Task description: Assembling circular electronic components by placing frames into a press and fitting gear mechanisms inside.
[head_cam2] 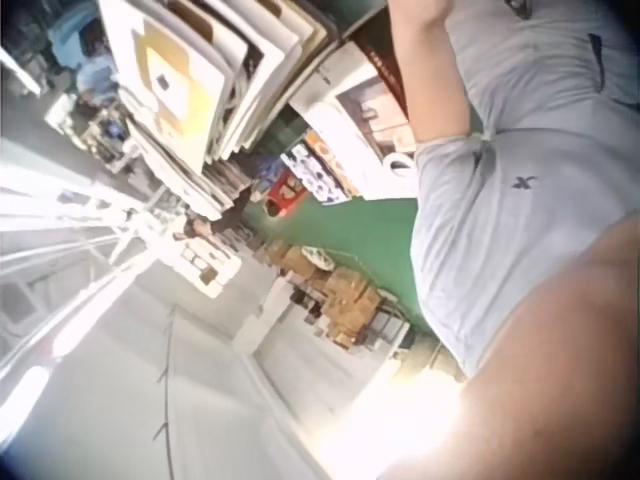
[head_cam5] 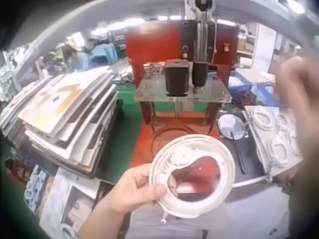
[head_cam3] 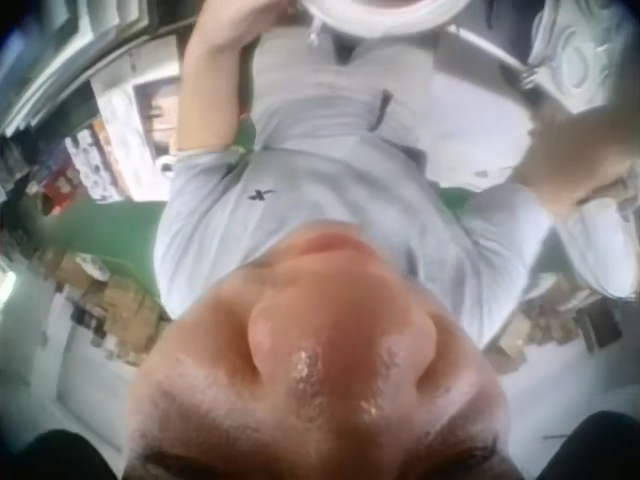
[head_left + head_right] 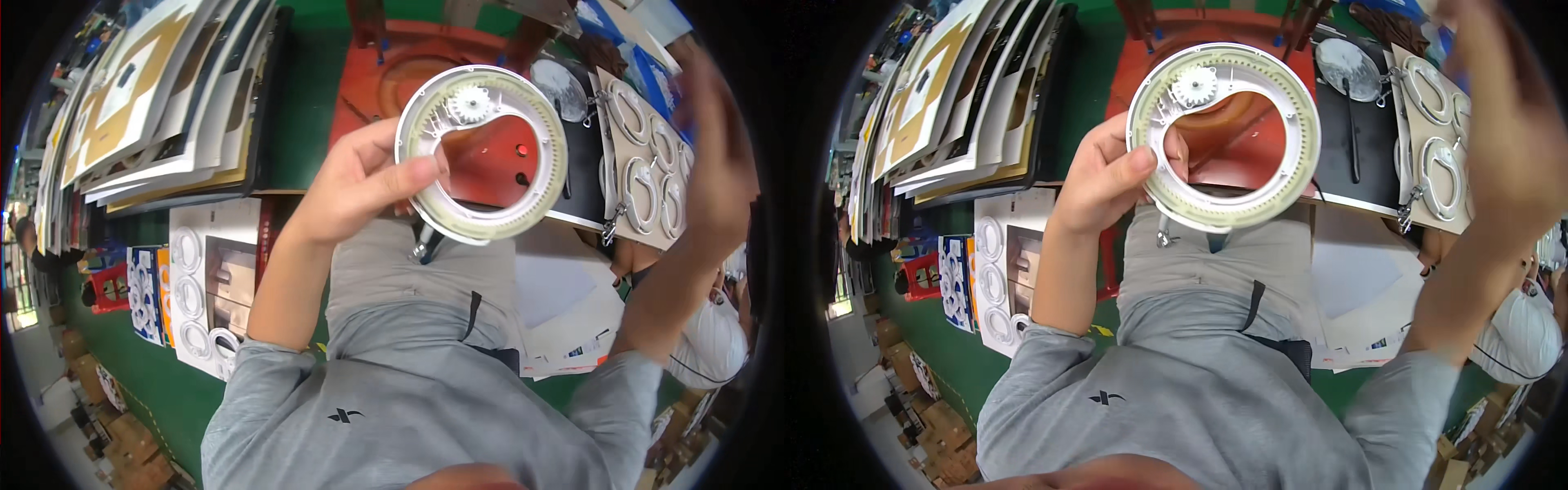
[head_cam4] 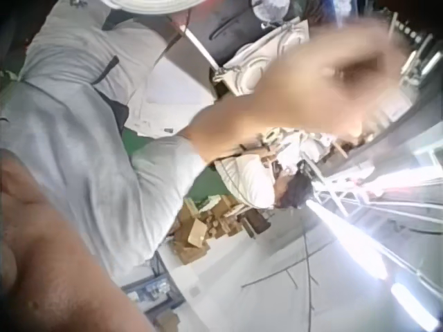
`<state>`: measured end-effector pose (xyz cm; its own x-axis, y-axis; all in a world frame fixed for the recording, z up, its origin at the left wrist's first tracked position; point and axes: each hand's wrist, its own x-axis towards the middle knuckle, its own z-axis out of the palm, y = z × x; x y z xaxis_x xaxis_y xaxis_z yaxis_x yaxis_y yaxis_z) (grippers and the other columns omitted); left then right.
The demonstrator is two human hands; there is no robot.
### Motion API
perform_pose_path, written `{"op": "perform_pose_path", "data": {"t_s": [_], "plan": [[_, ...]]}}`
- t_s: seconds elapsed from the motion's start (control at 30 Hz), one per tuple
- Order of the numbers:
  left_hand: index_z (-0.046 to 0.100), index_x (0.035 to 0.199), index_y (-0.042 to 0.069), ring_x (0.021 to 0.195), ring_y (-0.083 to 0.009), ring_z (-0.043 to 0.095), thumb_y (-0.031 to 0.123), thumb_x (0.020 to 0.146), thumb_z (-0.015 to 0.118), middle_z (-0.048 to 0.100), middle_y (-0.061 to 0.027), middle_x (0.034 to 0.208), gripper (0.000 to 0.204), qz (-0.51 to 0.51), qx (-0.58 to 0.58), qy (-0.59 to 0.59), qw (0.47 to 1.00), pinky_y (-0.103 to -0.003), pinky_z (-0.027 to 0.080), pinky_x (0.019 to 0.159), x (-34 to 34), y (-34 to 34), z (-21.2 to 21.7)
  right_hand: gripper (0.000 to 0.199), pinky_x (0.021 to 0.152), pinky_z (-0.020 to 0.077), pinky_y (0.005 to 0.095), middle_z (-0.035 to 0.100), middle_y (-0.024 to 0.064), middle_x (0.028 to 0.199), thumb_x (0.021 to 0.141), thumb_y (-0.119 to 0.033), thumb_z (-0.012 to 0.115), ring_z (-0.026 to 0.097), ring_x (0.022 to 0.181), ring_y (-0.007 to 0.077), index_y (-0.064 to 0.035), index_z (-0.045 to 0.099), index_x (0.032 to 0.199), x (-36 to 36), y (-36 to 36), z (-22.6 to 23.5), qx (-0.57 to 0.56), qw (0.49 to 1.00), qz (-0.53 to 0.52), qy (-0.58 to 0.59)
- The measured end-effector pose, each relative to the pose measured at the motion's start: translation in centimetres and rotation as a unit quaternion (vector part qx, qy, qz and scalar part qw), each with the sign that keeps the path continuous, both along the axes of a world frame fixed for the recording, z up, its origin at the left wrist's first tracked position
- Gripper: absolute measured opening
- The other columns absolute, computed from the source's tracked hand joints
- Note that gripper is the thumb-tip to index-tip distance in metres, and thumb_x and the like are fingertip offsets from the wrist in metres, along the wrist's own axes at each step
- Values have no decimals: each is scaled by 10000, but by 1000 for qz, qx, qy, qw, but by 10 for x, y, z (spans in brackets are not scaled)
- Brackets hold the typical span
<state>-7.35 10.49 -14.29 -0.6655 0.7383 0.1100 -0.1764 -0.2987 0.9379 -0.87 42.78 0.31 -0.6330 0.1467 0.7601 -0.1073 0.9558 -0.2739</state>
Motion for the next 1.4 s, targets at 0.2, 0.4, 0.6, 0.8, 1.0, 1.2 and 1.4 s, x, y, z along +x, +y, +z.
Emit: {"op": "perform_pose_path", "data": {"t_s": [0.2,0.4,0.6,0.8,1.0,1.2,1.4], "plan": [[645,1243,17,865,-51,625,245,1020,721,707,-24,1042,328,-55,10,-66,996,-200,478,684,32,73,-4,433,605,445,202,642,16,1036,1100,-273,547,559,727,53,-8,504,1440,109,-15,-127,-564,727,288,-266],[587,1357,-11,997,-70,577,189,1063,650,627,-52,1241,361,-202,-17,-41,978,-243,488,840,73,132,-22,388,489,348,212,617,16,784,1109,-337,458,455,522,51,-5,610,1239,170,50,-157,-677,720,139,-60],[687,1151,19,669,-31,504,119,992,733,576,50,767,194,-314,-153,78,934,-224,429,615,124,150,-48,375,542,396,197,652,7,871,1111,-329,518,566,659,65,11,660,1179,238,222,-126,-631,762,-90,112],[730,1106,28,776,-55,573,128,1000,729,657,32,858,146,-340,-251,77,903,-234,483,714,133,139,-67,324,447,325,205,596,7,690,1072,-379,577,467,489,45,-68,666,1059,248,375,-160,-666,719,-198,28],[729,1079,24,681,-39,535,130,991,733,692,8,869,138,-224,-245,92,939,-228,468,630,136,118,-100,565,458,427,289,722,113,818,1030,-545,604,575,515,133,14,674,988,211,412,-182,-456,809,-345,-134],[728,1072,28,713,-54,591,135,990,733,695,-16,844,135,-167,-279,59,944,-245,498,653,133,101,-122,463,746,525,379,730,143,854,1024,-432,616,698,783,240,4,753,1103,201,354,-178,-217,883,-409,-82],[700,997,29,768,-293,704,196,963,708,725,-144,852,171,-124,-297,147,935,-410,549,705,119,66,-137,272,511,406,251,588,-1,686,1045,-204,627,519,557,68,20,693,905,158,123,-131,-365,884,8,-292]]}}
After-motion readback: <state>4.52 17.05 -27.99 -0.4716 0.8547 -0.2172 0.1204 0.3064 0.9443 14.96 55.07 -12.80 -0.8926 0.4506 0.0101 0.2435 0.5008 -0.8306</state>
